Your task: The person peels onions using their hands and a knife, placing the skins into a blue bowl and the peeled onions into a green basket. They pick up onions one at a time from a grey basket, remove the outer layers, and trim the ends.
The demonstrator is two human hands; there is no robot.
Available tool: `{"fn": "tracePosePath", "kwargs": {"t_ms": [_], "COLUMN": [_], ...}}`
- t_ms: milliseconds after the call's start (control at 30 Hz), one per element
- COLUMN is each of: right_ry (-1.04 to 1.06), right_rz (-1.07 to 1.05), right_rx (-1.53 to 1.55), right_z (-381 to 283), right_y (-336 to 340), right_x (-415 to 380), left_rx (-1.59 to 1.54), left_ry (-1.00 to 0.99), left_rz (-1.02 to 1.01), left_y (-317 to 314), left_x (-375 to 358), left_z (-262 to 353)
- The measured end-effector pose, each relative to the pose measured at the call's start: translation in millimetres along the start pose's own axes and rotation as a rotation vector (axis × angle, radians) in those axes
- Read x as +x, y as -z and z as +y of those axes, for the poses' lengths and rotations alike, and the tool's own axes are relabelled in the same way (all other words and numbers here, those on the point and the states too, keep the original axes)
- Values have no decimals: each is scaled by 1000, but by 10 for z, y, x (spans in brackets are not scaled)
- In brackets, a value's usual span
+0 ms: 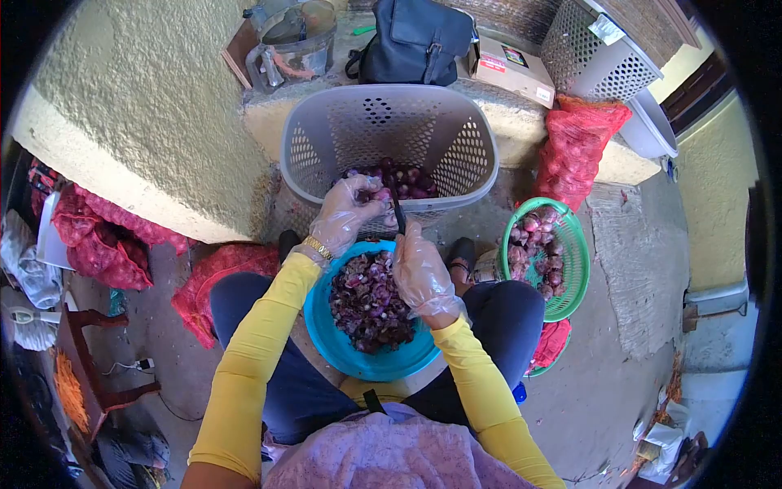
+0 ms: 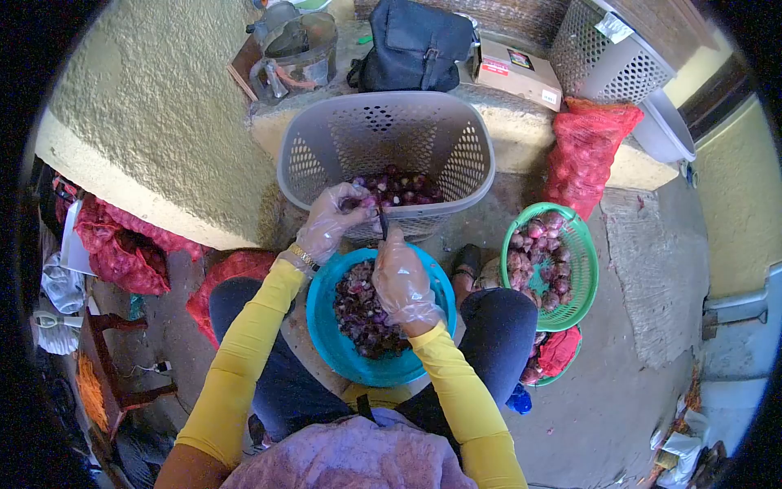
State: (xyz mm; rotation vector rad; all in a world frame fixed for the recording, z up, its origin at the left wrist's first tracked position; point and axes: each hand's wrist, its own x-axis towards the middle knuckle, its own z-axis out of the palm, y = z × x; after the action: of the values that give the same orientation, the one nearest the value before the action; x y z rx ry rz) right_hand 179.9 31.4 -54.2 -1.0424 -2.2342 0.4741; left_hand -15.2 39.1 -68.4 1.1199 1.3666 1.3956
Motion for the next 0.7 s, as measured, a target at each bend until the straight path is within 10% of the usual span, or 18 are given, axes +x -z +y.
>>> {"fn": "tracePosePath", "kwargs": {"t_ms": [700], "right_ry": [-275], "right_rz": [-268], "right_rx": [-12], "right_z": [-147], "right_y": [-98], "right_x": [225], "left_rx": [145], "left_ry": [-78], "left_rz": [11], "left_y": [-20], "left_x": [-16], "left_z": [68]}}
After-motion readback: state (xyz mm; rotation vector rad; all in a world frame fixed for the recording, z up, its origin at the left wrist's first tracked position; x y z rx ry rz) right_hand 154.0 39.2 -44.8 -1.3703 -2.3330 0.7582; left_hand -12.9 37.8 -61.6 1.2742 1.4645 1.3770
